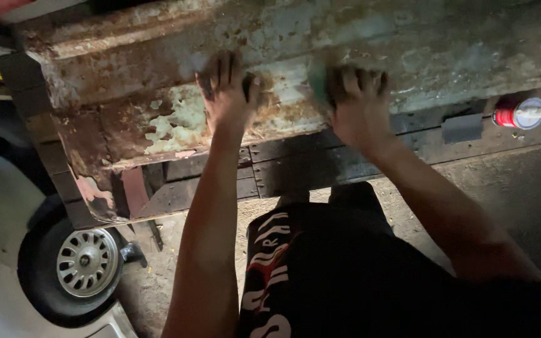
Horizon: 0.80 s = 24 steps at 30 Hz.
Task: The person sands a large, rusty metal panel resting on a wooden workbench using two sanding blocks. The person moves the sanding blocks back and forth across the surface to remove rust and old paint.
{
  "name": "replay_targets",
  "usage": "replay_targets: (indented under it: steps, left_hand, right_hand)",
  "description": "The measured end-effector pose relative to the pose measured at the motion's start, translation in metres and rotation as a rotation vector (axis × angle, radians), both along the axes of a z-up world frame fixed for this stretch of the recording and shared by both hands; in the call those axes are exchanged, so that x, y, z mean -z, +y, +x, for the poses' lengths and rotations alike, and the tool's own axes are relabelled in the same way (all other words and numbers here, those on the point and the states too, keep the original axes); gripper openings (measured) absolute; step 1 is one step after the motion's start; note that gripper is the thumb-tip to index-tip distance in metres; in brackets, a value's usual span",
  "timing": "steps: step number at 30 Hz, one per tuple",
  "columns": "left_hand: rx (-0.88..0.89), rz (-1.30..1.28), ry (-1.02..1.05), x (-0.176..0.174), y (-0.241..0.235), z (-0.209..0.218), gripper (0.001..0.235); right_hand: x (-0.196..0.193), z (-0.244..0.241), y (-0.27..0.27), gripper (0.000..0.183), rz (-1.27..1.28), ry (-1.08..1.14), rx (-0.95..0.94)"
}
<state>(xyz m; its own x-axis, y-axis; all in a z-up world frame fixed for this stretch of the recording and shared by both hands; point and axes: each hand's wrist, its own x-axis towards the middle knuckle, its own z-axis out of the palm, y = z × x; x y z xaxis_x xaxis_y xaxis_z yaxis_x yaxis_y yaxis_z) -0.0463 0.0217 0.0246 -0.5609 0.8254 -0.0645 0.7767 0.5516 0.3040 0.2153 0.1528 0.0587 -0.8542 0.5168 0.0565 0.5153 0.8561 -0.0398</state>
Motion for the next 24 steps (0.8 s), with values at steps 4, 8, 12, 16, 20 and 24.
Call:
replay_targets:
  steps: [4, 8, 12, 16, 20, 24]
  left_hand:
    - [0.008, -0.06, -0.01, -0.002, 0.0, -0.001, 0.074]
    - [0.006, -0.083, -0.037, -0.004, -0.001, 0.002, 0.075]
    - [0.004, -0.068, -0.051, -0.004, -0.001, 0.001, 0.074]
    - [0.002, -0.077, -0.023, -0.003, 0.002, -0.003, 0.076]
    - [0.002, -0.091, -0.029, -0.001, 0.001, 0.0, 0.073]
    - [0.021, -0.163, -0.036, -0.003, 0.002, -0.002, 0.075]
  right_hand:
    - [-0.004, 0.006, -0.006, 0.071, 0.033, -0.05, -0.023]
    - [0.014, -0.027, 0.026, 0.066, 0.062, 0.017, -0.049]
    - [0.02, -0.04, 0.036, 0.056, 0.024, -0.06, 0.009]
    - [0.004, -0.01, 0.008, 0.065, 0.002, 0.023, -0.03]
    - [-0.001, -0.001, -0.003, 0.066, 0.123, -0.013, -0.05]
    - [0.011, -0.026, 0.021, 0.061, 0.117, -0.037, -0.037]
